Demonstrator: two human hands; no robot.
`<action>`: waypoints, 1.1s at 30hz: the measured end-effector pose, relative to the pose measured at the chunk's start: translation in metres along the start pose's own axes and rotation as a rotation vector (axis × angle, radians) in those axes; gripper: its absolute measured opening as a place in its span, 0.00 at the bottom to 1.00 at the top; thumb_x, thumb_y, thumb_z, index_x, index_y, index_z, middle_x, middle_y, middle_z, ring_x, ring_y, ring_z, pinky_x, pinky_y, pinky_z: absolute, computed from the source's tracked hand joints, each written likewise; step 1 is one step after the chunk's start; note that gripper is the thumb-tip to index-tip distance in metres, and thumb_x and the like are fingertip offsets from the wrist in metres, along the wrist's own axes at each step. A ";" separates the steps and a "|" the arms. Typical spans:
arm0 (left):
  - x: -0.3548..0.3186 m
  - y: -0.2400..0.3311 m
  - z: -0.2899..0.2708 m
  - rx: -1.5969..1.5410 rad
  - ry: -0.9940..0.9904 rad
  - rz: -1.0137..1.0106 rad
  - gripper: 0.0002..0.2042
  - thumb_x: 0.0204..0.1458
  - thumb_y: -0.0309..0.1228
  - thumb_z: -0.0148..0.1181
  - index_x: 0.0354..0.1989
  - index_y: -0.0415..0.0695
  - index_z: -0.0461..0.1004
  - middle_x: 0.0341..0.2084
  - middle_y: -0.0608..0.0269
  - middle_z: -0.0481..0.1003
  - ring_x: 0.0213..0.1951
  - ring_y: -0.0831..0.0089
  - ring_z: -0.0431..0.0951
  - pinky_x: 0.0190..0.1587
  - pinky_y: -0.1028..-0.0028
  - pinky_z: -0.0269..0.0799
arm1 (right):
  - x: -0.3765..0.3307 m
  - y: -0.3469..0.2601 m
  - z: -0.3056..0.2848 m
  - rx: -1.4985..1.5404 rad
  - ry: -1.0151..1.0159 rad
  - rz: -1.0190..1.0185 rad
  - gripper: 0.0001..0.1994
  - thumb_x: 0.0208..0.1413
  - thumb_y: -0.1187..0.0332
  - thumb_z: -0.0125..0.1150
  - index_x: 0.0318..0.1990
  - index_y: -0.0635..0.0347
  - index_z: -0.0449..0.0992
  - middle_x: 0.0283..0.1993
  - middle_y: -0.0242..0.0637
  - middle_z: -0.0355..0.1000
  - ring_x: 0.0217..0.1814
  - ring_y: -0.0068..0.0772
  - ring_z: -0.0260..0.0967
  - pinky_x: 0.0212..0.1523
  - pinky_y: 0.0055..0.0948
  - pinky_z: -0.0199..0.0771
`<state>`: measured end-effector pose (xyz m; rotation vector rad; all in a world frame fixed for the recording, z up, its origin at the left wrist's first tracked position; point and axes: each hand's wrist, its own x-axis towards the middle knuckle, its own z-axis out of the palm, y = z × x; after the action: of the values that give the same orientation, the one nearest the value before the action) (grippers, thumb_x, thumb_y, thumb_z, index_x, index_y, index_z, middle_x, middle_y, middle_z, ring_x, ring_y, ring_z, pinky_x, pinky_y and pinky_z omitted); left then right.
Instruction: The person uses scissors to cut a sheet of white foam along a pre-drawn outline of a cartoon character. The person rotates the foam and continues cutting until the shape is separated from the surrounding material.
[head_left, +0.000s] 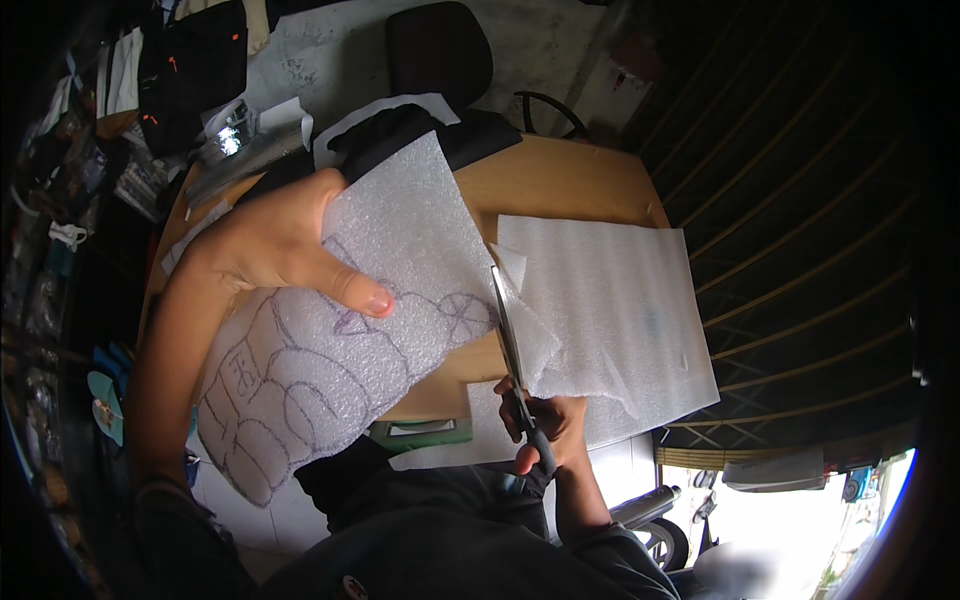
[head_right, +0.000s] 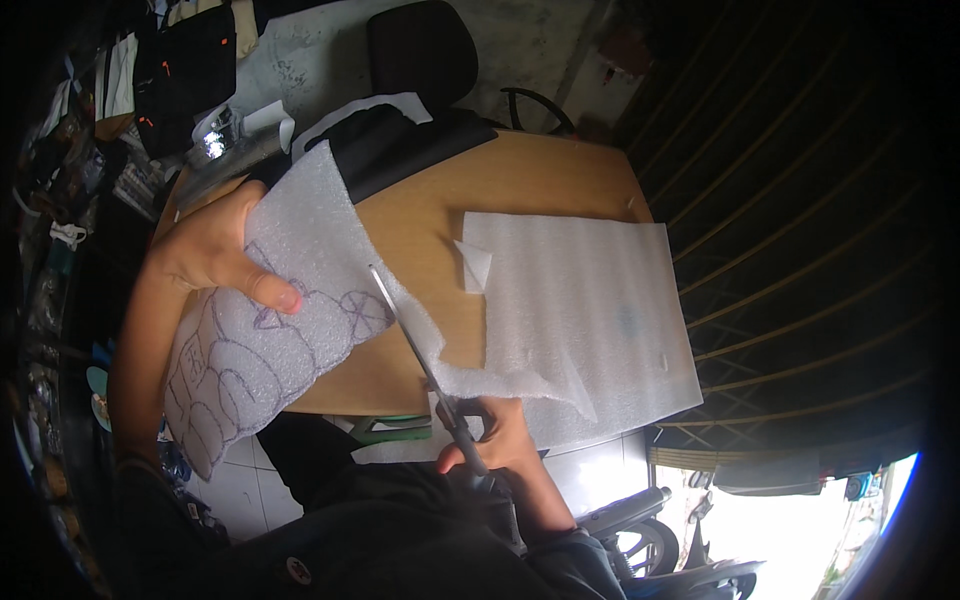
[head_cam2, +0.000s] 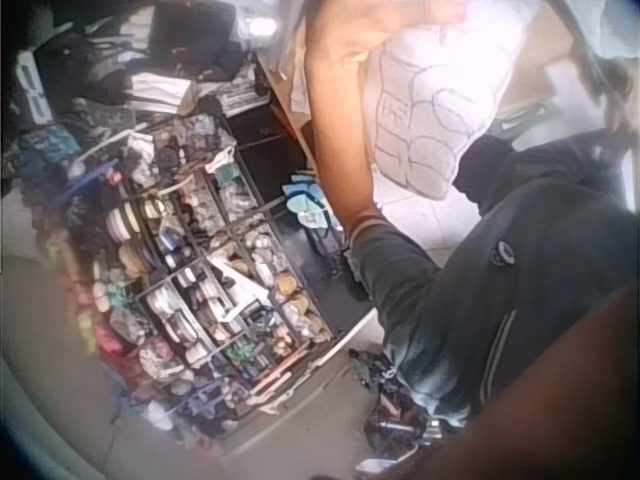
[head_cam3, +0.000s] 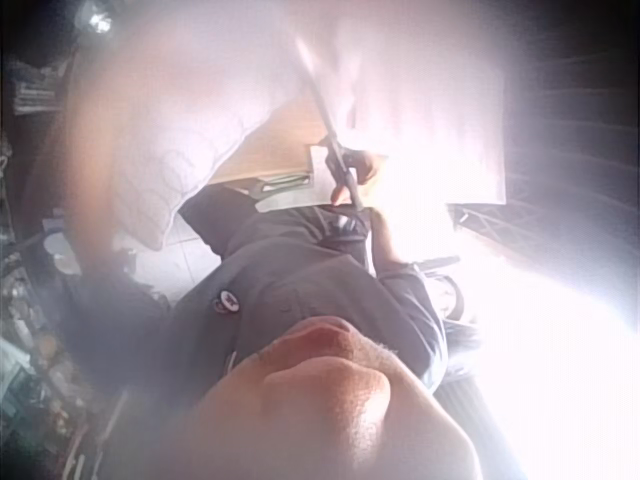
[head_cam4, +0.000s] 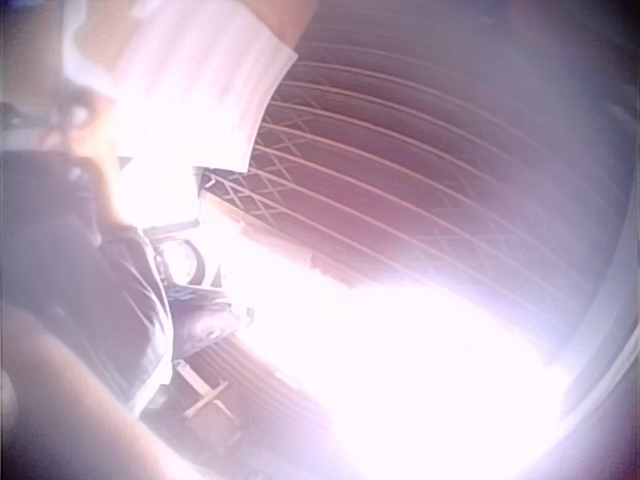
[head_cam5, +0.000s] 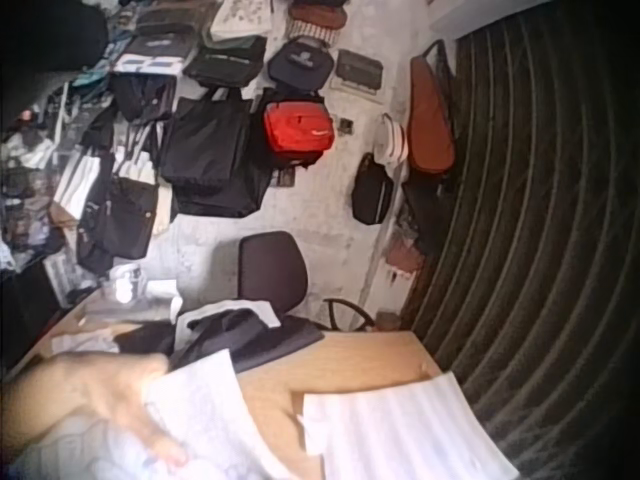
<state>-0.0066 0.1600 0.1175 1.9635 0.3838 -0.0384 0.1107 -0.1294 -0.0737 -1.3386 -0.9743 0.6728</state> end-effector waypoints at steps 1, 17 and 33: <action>0.000 0.000 0.000 0.006 -0.008 0.008 0.37 0.23 0.34 0.76 0.46 0.31 0.68 0.37 0.51 0.74 0.40 0.64 0.75 0.46 0.73 0.68 | 0.000 -0.001 0.000 -0.003 0.006 0.012 0.47 0.18 0.44 0.75 0.43 0.77 0.68 0.23 0.32 0.65 0.21 0.22 0.62 0.22 0.19 0.60; -0.001 0.010 -0.004 0.116 -0.073 -0.012 0.36 0.24 0.34 0.76 0.45 0.31 0.69 0.36 0.52 0.75 0.39 0.65 0.75 0.45 0.75 0.68 | 0.000 0.002 -0.013 -0.099 0.041 -0.007 0.36 0.18 0.42 0.78 0.31 0.65 0.75 0.21 0.31 0.72 0.22 0.24 0.70 0.28 0.19 0.66; 0.000 0.016 -0.009 0.521 0.033 -0.127 0.45 0.17 0.47 0.78 0.42 0.26 0.64 0.34 0.47 0.71 0.40 0.62 0.73 0.41 0.73 0.68 | 0.014 -0.015 -0.013 -0.100 -0.061 -0.055 0.40 0.25 0.42 0.74 0.39 0.71 0.72 0.19 0.32 0.69 0.18 0.18 0.65 0.21 0.16 0.61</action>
<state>-0.0039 0.1619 0.1349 2.4512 0.5619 -0.2056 0.1264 -0.1252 -0.0555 -1.3801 -1.1019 0.6335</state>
